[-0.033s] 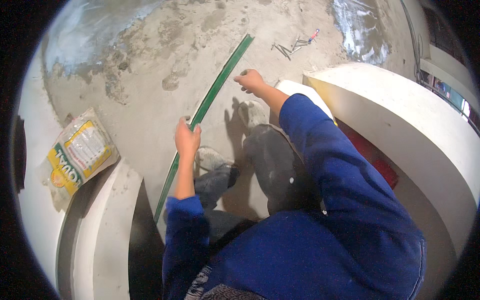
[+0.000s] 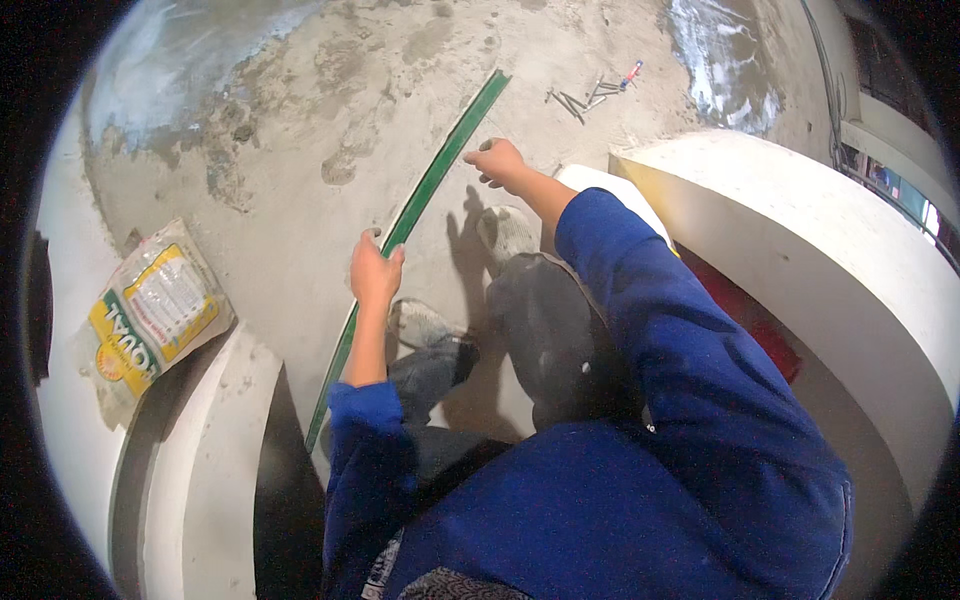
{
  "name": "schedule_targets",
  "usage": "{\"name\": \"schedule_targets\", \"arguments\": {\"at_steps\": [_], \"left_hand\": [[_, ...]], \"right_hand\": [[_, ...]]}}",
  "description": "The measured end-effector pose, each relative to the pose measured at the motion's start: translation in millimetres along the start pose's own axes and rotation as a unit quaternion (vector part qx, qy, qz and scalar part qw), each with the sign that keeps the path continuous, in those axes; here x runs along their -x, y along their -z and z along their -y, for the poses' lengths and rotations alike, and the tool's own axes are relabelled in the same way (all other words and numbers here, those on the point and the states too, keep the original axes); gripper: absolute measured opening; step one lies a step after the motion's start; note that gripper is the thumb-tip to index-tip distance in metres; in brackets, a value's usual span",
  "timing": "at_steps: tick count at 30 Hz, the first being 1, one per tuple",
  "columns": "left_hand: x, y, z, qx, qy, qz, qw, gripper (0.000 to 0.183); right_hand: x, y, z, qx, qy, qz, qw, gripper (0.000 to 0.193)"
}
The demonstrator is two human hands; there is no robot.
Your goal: The person uses a long green level to check and smooth a wet concrete floor. They repeatedly place the level on the floor, adjust its position, and use it to flatten the surface.
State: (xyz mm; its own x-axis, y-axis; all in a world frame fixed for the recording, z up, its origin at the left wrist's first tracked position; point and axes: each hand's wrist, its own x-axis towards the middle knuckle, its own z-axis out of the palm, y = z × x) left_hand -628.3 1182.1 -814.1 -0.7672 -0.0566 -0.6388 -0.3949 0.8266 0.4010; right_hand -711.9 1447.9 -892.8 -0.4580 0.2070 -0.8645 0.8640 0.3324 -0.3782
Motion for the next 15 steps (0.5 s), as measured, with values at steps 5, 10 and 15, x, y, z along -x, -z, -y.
{"name": "schedule_targets", "arguments": {"at_steps": [5,10,15], "left_hand": [[-63,-78,30,-0.192,-0.051,0.040,0.979,0.061],[-87,-109,58,-0.221,-0.129,0.005,0.967,0.051],[-91,-104,63,-0.129,-0.193,-0.008,0.973,0.041]], "right_hand": [[-68,-15,-2,-0.038,-0.002,-0.048,0.998,0.049],[-95,-13,2,-0.113,-0.029,-0.035,0.993,0.051],[-88,-11,-8,-0.243,0.006,0.008,0.970,0.051]]}}
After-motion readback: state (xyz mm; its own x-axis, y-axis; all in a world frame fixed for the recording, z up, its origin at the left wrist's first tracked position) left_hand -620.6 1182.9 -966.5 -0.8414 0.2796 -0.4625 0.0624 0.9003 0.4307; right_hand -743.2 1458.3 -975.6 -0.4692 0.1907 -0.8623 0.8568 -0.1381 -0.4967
